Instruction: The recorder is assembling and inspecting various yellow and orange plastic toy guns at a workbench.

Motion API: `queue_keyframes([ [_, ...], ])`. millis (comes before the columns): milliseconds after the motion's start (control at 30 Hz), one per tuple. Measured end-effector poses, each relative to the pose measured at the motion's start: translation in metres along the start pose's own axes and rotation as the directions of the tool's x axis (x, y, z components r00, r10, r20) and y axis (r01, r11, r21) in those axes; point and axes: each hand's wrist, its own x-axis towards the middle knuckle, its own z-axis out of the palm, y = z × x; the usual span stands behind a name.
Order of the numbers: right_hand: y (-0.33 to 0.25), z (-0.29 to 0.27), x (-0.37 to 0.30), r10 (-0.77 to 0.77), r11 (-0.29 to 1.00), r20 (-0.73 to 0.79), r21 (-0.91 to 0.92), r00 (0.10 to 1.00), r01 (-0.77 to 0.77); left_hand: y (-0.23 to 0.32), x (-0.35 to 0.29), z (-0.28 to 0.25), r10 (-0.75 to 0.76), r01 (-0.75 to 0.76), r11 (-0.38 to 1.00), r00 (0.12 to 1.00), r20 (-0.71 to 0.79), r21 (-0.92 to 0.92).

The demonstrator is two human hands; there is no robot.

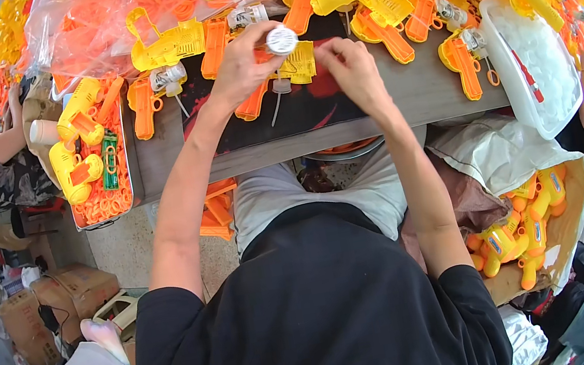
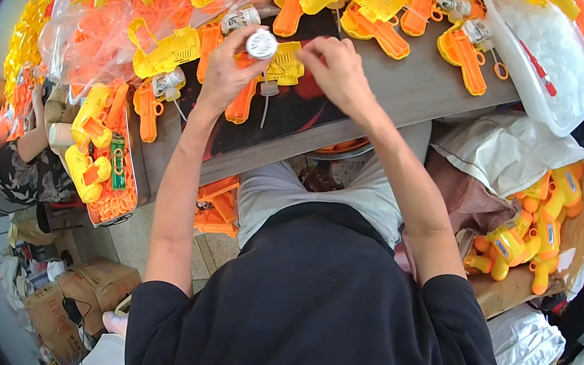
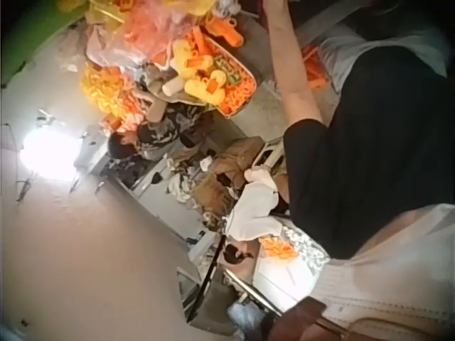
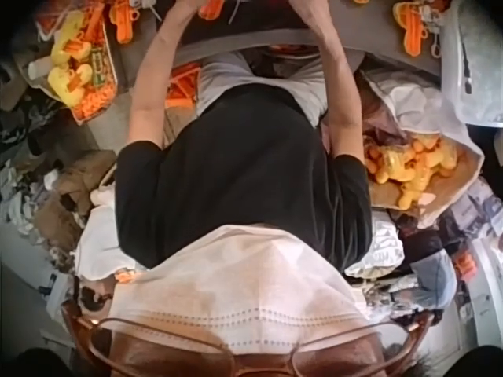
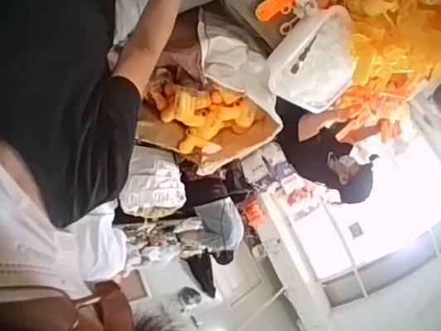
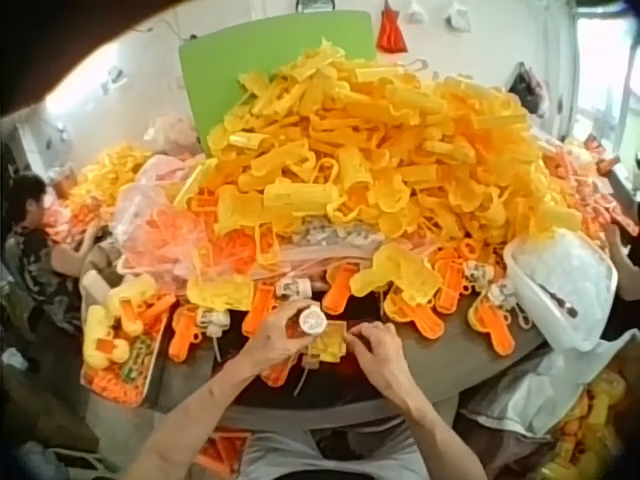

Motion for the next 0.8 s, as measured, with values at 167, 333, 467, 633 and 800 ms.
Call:
queue_keyframes([
  [167,-0.017,0.03,-0.018,-0.094,0.93,-0.093,-0.364,0.991,0.054,-0.019,-0.017,0.008,-0.035,0.028,0.991,0.998,-0.053,-0.131],
  [333,-0.015,0.049,-0.018,-0.125,0.921,-0.142,-0.385,0.982,0.061,-0.018,-0.022,0.012,0.022,-0.025,0.999,0.996,-0.089,-0.038],
  [467,-0.01,0.065,-0.011,-0.018,0.962,-0.206,-0.271,0.978,-0.04,-0.024,-0.022,0.015,0.024,-0.025,1.0,0.996,-0.083,-0.015],
  [633,-0.012,0.066,-0.012,0.06,0.991,-0.185,-0.105,0.981,-0.08,-0.029,-0.023,0.016,0.097,-0.09,0.991,0.993,-0.073,0.099],
  [800,-0.004,0.066,-0.015,-0.089,0.974,-0.138,-0.22,0.986,0.057,-0.031,-0.021,0.016,0.206,-0.191,0.961,0.977,-0.057,0.2],
])
